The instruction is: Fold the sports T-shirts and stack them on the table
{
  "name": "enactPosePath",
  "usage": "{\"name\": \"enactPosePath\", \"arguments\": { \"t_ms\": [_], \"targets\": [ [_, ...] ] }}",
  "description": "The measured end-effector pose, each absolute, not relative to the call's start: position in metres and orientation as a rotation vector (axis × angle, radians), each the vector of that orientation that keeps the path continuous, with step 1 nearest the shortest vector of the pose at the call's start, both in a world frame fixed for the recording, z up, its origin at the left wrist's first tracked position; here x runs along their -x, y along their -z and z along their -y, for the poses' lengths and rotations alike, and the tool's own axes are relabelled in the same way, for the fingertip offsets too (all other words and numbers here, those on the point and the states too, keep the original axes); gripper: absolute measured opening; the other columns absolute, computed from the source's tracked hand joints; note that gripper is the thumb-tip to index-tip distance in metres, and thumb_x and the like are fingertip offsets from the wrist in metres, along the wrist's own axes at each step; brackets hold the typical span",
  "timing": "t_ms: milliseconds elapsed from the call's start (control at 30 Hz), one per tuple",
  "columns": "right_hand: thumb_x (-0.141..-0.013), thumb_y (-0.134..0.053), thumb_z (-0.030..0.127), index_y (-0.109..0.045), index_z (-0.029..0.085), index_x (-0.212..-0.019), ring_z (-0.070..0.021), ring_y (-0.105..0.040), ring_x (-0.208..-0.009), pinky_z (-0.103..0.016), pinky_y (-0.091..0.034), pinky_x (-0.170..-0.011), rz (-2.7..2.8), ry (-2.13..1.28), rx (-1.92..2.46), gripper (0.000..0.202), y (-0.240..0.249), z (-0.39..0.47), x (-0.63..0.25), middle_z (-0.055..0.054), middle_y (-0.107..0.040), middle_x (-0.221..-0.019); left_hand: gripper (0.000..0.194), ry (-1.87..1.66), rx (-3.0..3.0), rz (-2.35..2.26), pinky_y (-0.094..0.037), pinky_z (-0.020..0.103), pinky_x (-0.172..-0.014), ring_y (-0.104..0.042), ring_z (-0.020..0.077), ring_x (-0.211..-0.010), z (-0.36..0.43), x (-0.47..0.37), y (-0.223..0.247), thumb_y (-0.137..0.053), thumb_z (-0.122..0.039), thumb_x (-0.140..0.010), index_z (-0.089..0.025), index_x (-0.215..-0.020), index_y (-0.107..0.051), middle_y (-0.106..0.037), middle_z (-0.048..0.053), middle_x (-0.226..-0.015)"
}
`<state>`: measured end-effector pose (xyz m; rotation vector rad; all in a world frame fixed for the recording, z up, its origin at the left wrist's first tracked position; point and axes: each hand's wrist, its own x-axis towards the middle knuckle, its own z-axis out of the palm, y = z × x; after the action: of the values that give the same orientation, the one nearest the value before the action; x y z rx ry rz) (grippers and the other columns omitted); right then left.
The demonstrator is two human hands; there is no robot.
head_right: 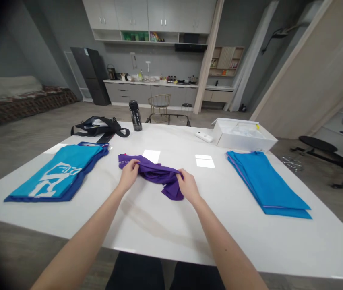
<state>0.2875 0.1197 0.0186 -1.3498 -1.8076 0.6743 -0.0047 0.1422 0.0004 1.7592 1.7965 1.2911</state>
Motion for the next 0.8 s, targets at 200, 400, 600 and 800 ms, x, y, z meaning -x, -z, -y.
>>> {"name": "enactPosePath", "arguments": {
  "t_ms": [200,400,600,800],
  "targets": [
    [-0.089,-0.050,0.038,-0.063,0.024,-0.103,-0.0194,-0.061,-0.067,-0.029,-0.045,-0.065,1.691,-0.662,1.449,0.025,-0.003,-0.147,-0.338,-0.001,-0.069,-0.079,0.025,-1.322,-1.769,-1.803,-0.050,0.033,-0.083,-0.065,0.0203,-0.083,-0.155,-0.030,-0.007,-0.051,-0.033,-0.090,-0.021,-0.101,-0.070,-0.069,0.003,-0.088],
    [-0.088,-0.050,0.041,-0.060,0.025,-0.099,-0.0189,-0.061,-0.069,-0.028,-0.045,-0.062,1.662,-0.768,1.419,0.022,0.012,-0.140,-0.348,-0.003,-0.069,-0.086,0.027,-1.269,-1.566,-1.697,-0.046,0.028,-0.060,-0.057,0.0158,-0.053,-0.136,-0.035,-0.005,-0.047,-0.040,-0.095,-0.024,-0.109,-0.064,-0.059,-0.005,-0.060],
    [-0.086,-0.049,0.029,-0.062,0.024,-0.092,-0.0178,-0.056,-0.062,-0.029,-0.043,-0.061,1.655,-0.712,1.480,0.016,0.004,-0.129,-0.359,0.000,-0.066,-0.075,0.022,-1.378,-1.541,-1.569,-0.049,0.029,-0.079,-0.065,0.0167,-0.080,-0.124,-0.047,-0.004,-0.047,-0.039,-0.099,-0.023,-0.107,-0.059,-0.067,0.000,-0.085],
    [-0.078,-0.061,0.020,-0.068,0.025,-0.109,-0.0262,-0.061,-0.107,-0.041,-0.047,-0.096,1.903,-0.543,1.266,0.032,-0.010,-0.116,-0.354,-0.007,-0.068,-0.116,0.017,-1.317,-1.681,-1.286,-0.046,0.029,-0.087,-0.060,0.0167,-0.093,-0.109,-0.074,-0.007,-0.049,-0.033,-0.100,-0.022,-0.100,-0.062,-0.063,0.002,-0.096]
  ]
}}
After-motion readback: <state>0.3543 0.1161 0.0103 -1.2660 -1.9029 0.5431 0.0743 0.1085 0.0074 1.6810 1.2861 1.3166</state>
